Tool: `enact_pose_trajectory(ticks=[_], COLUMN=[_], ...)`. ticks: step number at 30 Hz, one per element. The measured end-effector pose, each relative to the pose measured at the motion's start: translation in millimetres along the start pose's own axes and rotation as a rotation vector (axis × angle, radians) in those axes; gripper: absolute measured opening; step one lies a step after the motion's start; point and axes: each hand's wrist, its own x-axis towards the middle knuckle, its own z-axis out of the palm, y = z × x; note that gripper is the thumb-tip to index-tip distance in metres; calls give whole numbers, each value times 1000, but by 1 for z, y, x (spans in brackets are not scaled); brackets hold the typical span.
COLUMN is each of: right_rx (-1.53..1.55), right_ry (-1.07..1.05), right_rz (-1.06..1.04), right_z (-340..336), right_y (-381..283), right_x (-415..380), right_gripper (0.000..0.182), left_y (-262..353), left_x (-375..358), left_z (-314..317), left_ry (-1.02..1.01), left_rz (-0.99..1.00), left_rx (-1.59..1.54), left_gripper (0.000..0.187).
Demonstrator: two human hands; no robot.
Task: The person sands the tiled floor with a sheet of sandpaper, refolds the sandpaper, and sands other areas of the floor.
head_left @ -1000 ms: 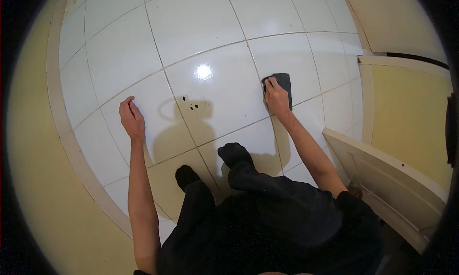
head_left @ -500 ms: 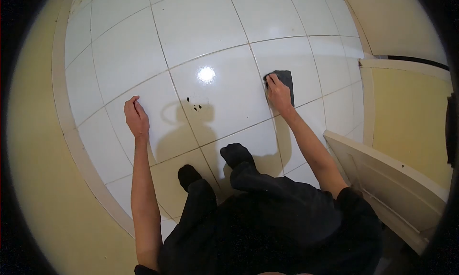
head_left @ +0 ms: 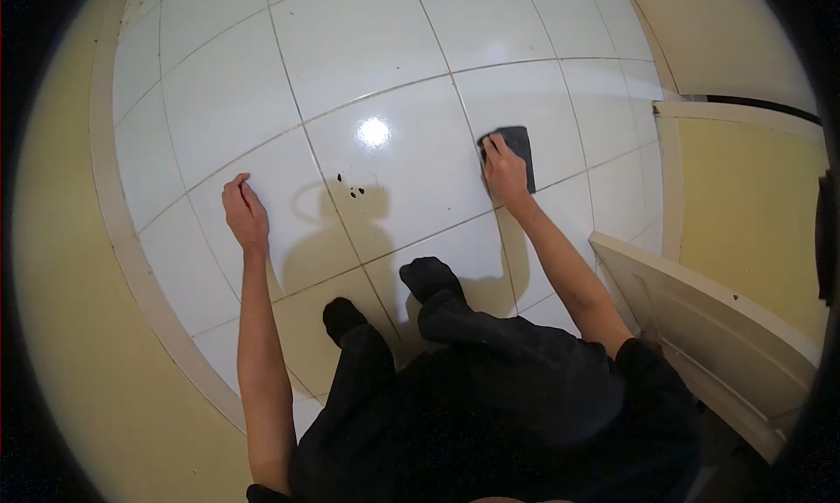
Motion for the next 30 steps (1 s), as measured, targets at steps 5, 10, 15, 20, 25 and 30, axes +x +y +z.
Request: enact_pose_trajectory(ticks=[5, 10, 15, 20, 25, 30], right_rx=[11, 53, 261, 392, 366, 365], right_ry=[11, 9, -32, 82, 23, -50], right_rz=[-19, -19, 114, 249, 229, 298], right_z=[2, -6, -19, -15, -9, -14], right_y=[7, -2, -4, 1, 23, 35], right_x=[18, 1, -5, 9, 25, 54], right_gripper=[35, 33, 18, 17, 23, 13], left_y=[-3, -3, -5, -2, -5, -5], left_x=[-2, -2, -2, -1, -1, -2], left_z=[1, 1, 2, 1, 1, 1], left_ry=[-7, -8, 14, -3, -14, -5], left_rz=[-20, -6, 10, 0, -15, 6], left_rx=[-17, -31, -38, -1, -6, -20], left_gripper=[21, 21, 22, 21, 23, 23])
